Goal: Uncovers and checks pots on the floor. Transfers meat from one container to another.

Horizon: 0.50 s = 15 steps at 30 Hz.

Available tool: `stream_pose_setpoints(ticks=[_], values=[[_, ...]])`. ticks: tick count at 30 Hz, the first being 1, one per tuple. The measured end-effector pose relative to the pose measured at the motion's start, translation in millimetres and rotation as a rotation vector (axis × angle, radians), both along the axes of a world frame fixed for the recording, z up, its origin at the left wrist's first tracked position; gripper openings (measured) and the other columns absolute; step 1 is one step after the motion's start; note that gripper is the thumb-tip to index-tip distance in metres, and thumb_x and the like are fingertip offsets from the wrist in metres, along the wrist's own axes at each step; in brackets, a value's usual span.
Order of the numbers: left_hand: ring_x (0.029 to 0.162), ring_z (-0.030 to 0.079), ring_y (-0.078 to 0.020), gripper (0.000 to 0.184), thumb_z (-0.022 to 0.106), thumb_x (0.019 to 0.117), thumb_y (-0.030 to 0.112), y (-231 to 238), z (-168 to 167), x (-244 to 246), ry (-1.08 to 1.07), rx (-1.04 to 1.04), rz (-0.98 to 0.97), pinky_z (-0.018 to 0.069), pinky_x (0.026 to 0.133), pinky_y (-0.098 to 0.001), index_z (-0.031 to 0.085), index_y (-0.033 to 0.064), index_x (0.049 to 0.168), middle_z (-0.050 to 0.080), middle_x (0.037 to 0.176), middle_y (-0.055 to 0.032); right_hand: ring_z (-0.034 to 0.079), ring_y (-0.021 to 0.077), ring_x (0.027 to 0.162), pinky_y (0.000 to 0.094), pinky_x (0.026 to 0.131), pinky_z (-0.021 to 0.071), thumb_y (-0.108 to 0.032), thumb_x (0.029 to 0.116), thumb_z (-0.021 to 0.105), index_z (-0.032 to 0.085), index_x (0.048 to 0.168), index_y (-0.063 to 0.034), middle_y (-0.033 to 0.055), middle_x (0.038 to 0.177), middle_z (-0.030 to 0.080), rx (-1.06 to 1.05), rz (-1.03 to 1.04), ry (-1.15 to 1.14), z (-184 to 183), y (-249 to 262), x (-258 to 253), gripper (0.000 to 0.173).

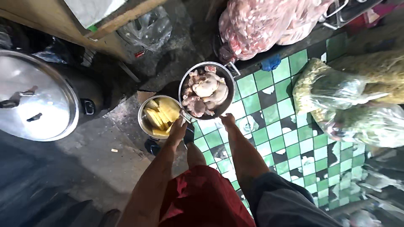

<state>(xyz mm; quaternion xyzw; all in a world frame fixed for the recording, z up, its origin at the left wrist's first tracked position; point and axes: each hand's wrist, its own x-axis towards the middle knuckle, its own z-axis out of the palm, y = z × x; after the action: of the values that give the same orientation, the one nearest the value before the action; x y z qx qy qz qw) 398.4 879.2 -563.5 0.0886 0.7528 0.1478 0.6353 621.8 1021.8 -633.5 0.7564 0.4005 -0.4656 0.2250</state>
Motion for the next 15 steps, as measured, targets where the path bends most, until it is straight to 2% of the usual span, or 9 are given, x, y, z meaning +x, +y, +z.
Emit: stream_pose_setpoints(ticks=[2,6,11,15], values=[[0.134,0.054,-0.0350,0.044,0.052,0.1086,0.023,-20,20,-3,-0.075,-0.074,0.190,0.0458,0.109,-0.0511,0.050,0.0001,0.146,0.052,0.148,-0.0234,0.057,0.0396,0.127,0.0540,0.105,0.0471,-0.025,0.1039,0.062,0.050,0.146,0.0033,0.0281,0.141,0.056,-0.107,0.066,0.004,21,-10,10,0.052],[0.127,0.058,-0.0348,0.042,0.045,0.1111,0.022,-46,50,-5,-0.108,-0.203,0.510,0.0473,0.103,-0.0515,0.047,0.0014,0.148,0.056,0.143,-0.0233,0.062,0.0371,0.122,0.0532,0.099,0.0509,-0.026,0.1060,0.057,0.052,0.145,0.0001,0.0252,0.139,0.058,-0.163,0.028,0.053,54,-17,22,0.047],[0.124,0.060,-0.0298,0.042,0.042,0.1121,0.023,-42,77,-8,-0.142,-0.191,0.569,0.0489,0.100,-0.0465,0.047,0.0015,0.147,0.058,0.140,-0.0204,0.061,0.0364,0.121,0.0526,0.098,0.0501,-0.024,0.1078,0.054,0.052,0.144,0.0013,0.0253,0.137,0.059,-0.103,-0.004,0.087,93,-3,21,0.044],[0.119,0.062,-0.0274,0.041,0.044,0.1117,0.023,-27,95,-10,-0.159,-0.102,0.557,0.0502,0.099,-0.0426,0.048,0.0000,0.146,0.059,0.137,-0.0207,0.063,0.0339,0.119,0.0492,0.098,0.0506,-0.022,0.1076,0.055,0.052,0.144,0.0016,0.0244,0.137,0.060,-0.048,0.096,0.084,119,9,14,0.044]])
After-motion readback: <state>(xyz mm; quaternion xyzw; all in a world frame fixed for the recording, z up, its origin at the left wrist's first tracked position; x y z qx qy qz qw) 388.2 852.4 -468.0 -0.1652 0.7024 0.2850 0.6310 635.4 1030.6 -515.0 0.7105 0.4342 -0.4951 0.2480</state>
